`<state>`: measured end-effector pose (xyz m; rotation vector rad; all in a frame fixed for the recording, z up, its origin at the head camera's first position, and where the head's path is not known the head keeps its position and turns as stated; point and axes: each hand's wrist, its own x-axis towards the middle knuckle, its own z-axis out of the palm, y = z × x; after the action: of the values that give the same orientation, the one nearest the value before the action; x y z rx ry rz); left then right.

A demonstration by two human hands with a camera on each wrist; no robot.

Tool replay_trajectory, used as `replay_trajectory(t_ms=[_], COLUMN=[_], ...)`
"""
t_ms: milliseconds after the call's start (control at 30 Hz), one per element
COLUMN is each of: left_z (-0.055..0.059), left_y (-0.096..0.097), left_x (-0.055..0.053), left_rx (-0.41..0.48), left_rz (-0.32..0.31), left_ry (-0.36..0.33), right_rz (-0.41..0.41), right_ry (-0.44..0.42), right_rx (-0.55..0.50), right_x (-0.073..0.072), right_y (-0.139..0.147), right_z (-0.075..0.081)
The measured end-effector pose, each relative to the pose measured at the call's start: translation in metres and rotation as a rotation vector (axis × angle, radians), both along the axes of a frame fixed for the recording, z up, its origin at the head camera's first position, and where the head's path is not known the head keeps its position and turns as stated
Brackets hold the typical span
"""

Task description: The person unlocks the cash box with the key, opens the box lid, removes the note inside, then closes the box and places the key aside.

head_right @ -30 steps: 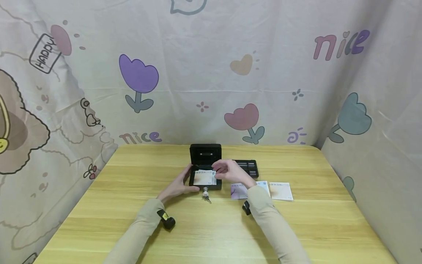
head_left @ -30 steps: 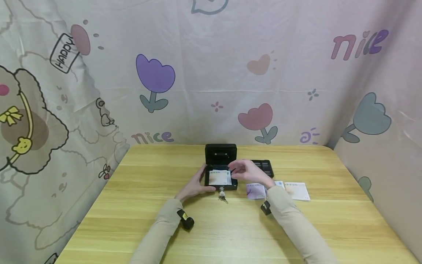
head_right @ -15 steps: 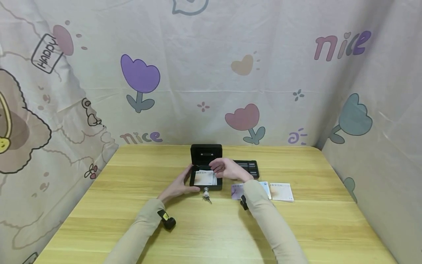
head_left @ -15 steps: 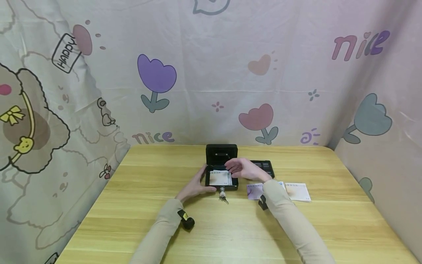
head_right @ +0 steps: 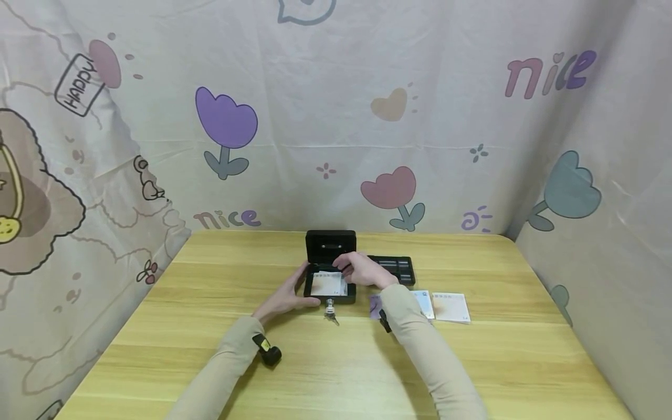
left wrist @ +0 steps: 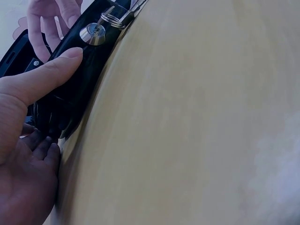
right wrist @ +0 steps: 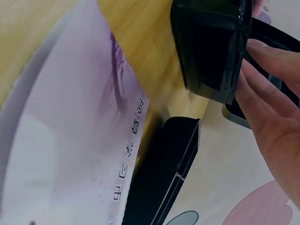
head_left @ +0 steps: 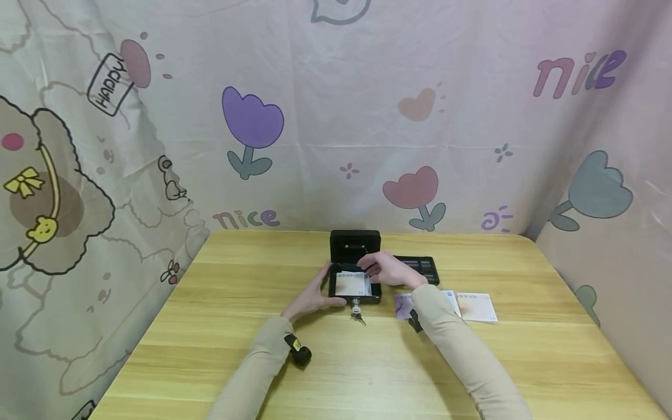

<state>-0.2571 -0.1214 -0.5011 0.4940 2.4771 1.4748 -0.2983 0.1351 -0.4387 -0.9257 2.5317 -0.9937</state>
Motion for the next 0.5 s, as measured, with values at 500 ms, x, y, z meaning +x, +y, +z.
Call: replay_trajectory(t_ms=[500], left_z=[0.0012], left_y=[0.0000], left_x=[0.0019], left_rx=[-0.001], left_rz=[0.002], left_ry=[-0.008], right_rz=[0.002], right_ry=[-0.021], right_rx=[0.032], right_x=[-0.0052], right_y=[-0.0051], right_z=[-0.0010])
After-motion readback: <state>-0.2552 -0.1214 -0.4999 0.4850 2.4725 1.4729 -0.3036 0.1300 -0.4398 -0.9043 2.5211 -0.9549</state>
